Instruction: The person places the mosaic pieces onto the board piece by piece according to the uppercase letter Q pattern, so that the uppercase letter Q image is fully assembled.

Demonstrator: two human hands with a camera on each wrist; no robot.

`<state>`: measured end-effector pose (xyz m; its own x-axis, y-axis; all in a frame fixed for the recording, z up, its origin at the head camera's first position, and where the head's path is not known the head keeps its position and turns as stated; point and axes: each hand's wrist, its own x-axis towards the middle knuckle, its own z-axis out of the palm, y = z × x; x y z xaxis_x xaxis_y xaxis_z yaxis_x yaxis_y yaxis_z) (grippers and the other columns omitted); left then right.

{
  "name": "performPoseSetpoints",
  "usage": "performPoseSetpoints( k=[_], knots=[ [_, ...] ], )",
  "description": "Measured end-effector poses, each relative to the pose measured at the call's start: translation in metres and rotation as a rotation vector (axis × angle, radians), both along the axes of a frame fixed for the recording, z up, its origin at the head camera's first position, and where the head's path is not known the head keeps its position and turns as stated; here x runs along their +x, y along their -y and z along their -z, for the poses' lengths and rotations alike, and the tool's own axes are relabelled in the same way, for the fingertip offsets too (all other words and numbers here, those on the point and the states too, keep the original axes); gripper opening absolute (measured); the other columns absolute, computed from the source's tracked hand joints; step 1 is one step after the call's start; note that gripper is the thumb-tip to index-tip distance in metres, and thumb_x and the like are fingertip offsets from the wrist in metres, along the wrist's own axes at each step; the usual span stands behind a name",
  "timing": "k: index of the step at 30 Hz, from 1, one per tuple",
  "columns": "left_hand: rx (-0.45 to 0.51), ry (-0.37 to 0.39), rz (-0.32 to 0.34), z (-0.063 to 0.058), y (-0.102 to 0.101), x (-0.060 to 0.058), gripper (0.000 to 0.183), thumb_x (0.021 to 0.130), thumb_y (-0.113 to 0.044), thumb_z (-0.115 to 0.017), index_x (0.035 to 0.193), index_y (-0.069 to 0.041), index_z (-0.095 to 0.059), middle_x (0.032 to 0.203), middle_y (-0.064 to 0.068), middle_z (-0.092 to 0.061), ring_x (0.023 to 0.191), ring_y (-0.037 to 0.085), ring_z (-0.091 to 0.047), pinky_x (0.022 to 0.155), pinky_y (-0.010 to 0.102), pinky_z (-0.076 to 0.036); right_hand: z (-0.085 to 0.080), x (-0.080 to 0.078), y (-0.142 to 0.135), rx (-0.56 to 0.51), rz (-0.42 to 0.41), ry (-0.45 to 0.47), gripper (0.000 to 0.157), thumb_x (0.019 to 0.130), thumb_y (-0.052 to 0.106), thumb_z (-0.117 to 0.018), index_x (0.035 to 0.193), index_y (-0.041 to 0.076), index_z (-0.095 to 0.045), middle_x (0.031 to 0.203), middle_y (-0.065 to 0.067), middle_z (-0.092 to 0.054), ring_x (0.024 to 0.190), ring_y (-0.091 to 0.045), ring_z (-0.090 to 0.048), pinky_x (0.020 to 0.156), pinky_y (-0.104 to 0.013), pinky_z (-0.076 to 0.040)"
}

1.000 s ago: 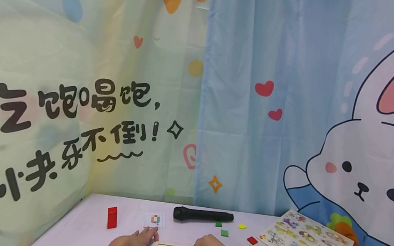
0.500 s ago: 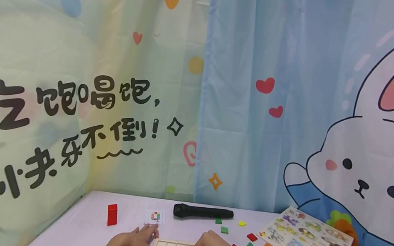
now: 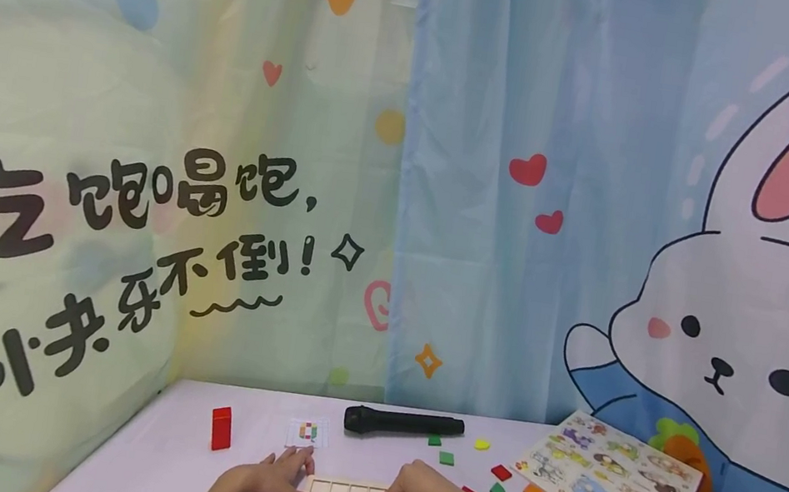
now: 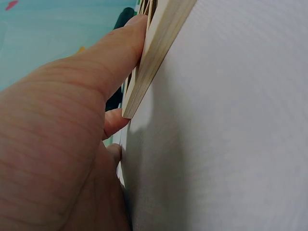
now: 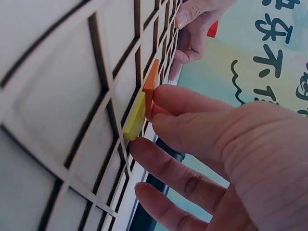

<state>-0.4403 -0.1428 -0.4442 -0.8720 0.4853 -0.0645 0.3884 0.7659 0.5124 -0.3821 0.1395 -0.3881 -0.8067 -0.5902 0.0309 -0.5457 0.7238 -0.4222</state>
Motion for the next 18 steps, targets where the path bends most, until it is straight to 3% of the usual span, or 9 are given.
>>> performPoseSetpoints(
  k=[2, 6, 18],
  knots=[
    [0.018, 0.004, 0.011, 0.011, 0.004, -0.007, 0.051, 0.08, -0.061, -0.069, 0.1, -0.02, -0.046, 0.138, 0.019, -0.045, 0.14, 0.048, -0.027, 0.111, 0.071, -0.012, 0.003, 0.0, 0.001, -0.015, 0.003, 0.025, 0.022, 0.086, -0.005, -0.067, 0.09, 0.012, -0.08, 0.091, 0.004, -0.076, 0.089, -0.006, -0.068, 0.088, -0.029, -0.055],
    [0.024, 0.02, 0.021, 0.017, 0.006, -0.01, 0.051, 0.08, -0.061, -0.069, 0.099, -0.02, -0.045, 0.138, 0.018, -0.045, 0.138, 0.049, -0.027, 0.11, 0.072, -0.01, 0.006, 0.0, 0.001, -0.023, 0.006, 0.044, 0.022, 0.086, -0.005, -0.066, 0.09, 0.011, -0.08, 0.091, 0.004, -0.076, 0.089, -0.006, -0.068, 0.087, -0.028, -0.056],
    [0.021, 0.043, -0.001, 0.02, 0.007, -0.025, 0.056, 0.078, -0.063, -0.07, 0.103, -0.019, -0.047, 0.148, 0.021, -0.039, 0.143, 0.049, -0.021, 0.112, 0.07, -0.009, -0.001, 0.002, 0.003, 0.056, -0.029, -0.021, 0.018, 0.087, -0.001, -0.068, 0.092, 0.013, -0.08, 0.094, 0.005, -0.076, 0.091, -0.006, -0.069, 0.084, -0.021, -0.054]
  ],
)
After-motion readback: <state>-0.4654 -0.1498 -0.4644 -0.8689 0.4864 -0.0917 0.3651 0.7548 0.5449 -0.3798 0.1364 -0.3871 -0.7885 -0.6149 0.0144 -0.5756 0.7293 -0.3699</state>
